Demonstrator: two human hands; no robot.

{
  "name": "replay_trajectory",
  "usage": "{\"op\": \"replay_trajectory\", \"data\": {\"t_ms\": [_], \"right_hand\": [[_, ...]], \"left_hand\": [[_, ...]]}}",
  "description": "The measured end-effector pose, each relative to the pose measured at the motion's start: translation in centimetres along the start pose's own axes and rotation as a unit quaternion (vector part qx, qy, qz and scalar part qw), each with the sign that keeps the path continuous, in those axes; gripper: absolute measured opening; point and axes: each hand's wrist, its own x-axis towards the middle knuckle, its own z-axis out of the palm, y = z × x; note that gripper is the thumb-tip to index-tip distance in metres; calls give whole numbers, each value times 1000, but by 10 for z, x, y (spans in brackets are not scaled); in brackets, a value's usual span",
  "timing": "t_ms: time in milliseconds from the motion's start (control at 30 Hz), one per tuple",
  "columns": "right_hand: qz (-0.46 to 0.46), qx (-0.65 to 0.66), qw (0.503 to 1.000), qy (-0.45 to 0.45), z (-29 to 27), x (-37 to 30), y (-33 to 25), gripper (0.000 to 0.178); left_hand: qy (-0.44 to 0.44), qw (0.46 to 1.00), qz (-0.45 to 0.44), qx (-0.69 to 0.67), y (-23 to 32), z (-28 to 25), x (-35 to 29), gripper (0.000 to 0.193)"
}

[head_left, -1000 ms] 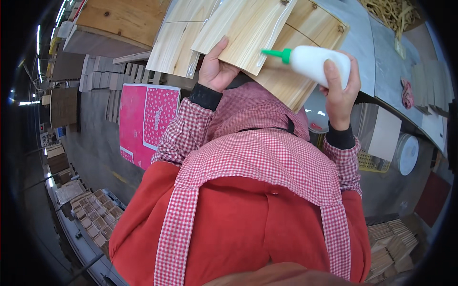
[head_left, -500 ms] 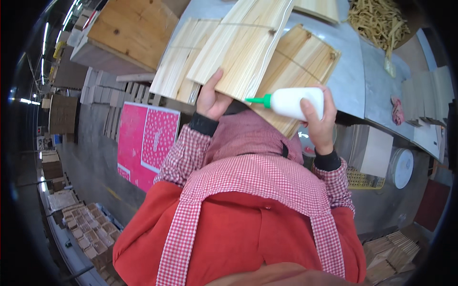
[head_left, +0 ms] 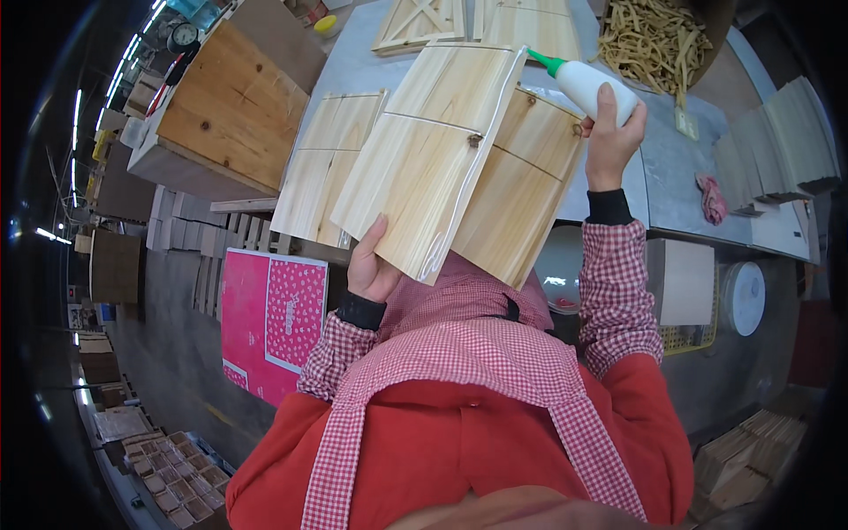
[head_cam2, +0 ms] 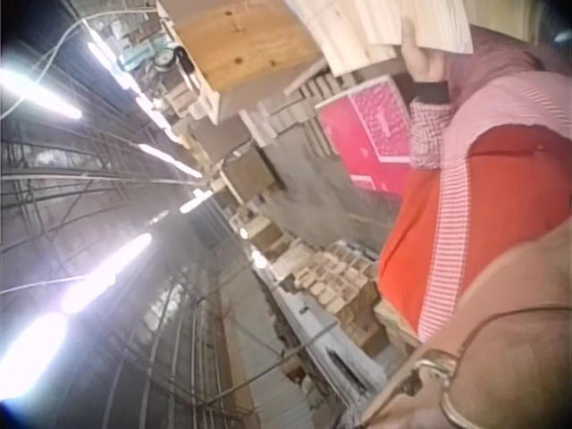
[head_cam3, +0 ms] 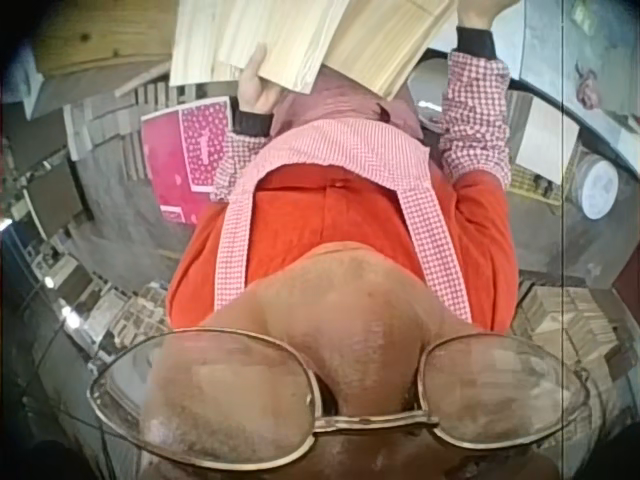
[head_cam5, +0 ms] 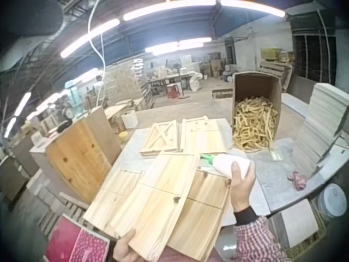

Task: Assembling wooden panels into boxes using glue.

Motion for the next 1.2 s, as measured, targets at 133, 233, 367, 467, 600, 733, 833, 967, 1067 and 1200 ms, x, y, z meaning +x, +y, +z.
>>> {"op": "replay_trajectory", "data": {"t_ms": [133, 233, 367, 467, 600, 733, 833, 967, 1067, 1200], "right_hand": [[-50, -63, 997, 15, -3, 20, 23, 38], [-133, -143, 980, 25, -9, 26, 37, 36], [-91, -130, 987, -29, -15, -2, 16, 36], [75, 54, 993, -74, -17, -28, -14, 33], [83, 87, 991, -52, -34, -42, -14, 30], [100, 93, 991, -11, -48, -45, -13, 32], [110, 71, 991, 24, -58, -45, -14, 36], [115, 59, 990, 59, -72, -45, -7, 40], [121, 49, 990, 62, -79, -41, -1, 41], [142, 15, 988, 59, -85, -38, 5, 40]], "left_hand": [[6, 1000, -10, 1, -3, -1, 0, 56], [6, 1000, -17, -7, -2, 0, 2, 56], [9, 999, -21, -27, -2, 0, 5, 56], [9, 999, -15, -31, 0, 2, 12, 55], [-18, 999, -24, -42, 15, 3, 40, 55], [-29, 998, -13, -47, 40, 14, 89, 52], [-13, 998, 41, -35, 57, 26, 148, 47], [49, 996, 51, -50, 78, 37, 260, 39], [90, 992, 71, -61, 88, 53, 338, 38], [122, 987, 76, -75, 102, 49, 407, 38]]}}
